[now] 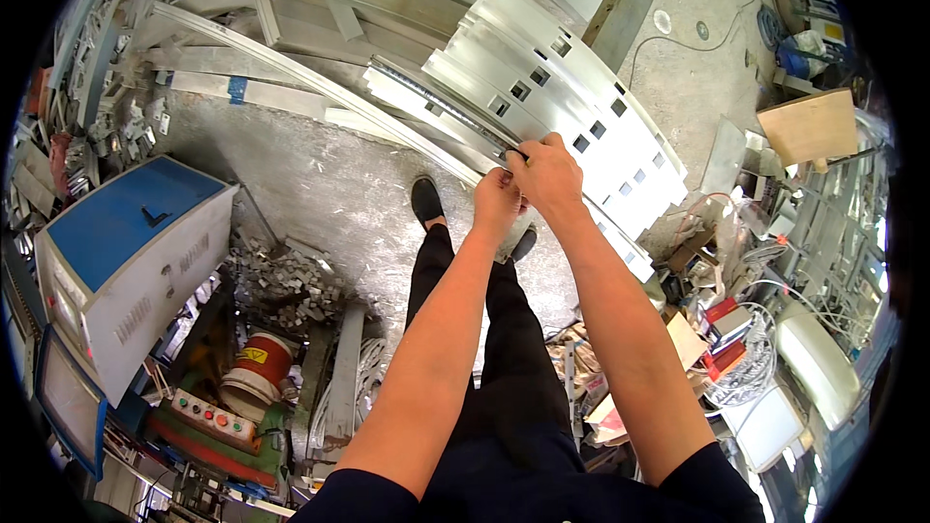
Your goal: The person repeatedly picks up long metal strips, places them into a press machine, and presses a button to operate it. After each cycle, the person removes the processed strip and sets it aside on the floor. The person also briefly uses a tape measure to check the length of a stack of processed strips.
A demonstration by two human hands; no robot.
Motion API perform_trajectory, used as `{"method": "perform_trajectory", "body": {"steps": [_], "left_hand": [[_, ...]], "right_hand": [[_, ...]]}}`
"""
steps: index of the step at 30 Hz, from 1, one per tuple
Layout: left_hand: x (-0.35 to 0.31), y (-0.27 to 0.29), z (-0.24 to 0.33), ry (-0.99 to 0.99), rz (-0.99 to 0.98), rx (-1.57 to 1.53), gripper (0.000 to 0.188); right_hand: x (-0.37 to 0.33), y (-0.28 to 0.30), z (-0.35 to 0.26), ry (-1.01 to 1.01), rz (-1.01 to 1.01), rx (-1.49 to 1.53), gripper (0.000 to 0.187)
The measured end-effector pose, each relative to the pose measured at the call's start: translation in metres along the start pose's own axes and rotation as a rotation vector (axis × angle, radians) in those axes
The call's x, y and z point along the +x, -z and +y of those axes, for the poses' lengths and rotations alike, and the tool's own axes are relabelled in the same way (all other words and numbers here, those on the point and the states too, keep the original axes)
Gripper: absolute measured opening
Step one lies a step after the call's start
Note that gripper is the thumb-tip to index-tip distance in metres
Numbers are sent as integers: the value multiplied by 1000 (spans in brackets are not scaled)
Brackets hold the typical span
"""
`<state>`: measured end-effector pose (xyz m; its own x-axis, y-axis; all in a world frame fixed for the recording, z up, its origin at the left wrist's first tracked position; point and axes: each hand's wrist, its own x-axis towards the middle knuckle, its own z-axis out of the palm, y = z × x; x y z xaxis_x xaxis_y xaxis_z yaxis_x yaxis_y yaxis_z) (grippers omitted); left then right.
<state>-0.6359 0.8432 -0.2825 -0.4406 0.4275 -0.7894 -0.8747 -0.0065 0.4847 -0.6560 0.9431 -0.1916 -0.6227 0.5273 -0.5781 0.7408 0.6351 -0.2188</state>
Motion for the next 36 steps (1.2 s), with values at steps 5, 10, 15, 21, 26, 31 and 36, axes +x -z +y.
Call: {"method": "perform_trajectory", "body": {"steps": [5, 10, 15, 21, 26, 31, 36], "left_hand": [[1, 0, 7, 71, 8, 16, 10], [5, -1, 6, 82, 7, 60, 11], [4, -5, 1, -7, 55, 12, 21], [1, -3, 9, 91, 13, 100, 10], [0, -7, 9, 6, 59, 40, 18], [0, -4, 11, 19, 36, 18, 17], [-16, 6, 18, -4, 52, 250, 22]], "right_hand": [[7, -6, 1, -39, 34, -26, 31], [9, -5, 1, -64, 27, -33, 32], [7, -3, -2, -91, 19, -42, 32], [6, -7, 1, -91, 37, -53, 30], [5, -11, 0, -95, 62, -64, 30], [5, -14, 0, -88, 75, -59, 29], [0, -11, -2, -31, 128, -18, 28]]}}
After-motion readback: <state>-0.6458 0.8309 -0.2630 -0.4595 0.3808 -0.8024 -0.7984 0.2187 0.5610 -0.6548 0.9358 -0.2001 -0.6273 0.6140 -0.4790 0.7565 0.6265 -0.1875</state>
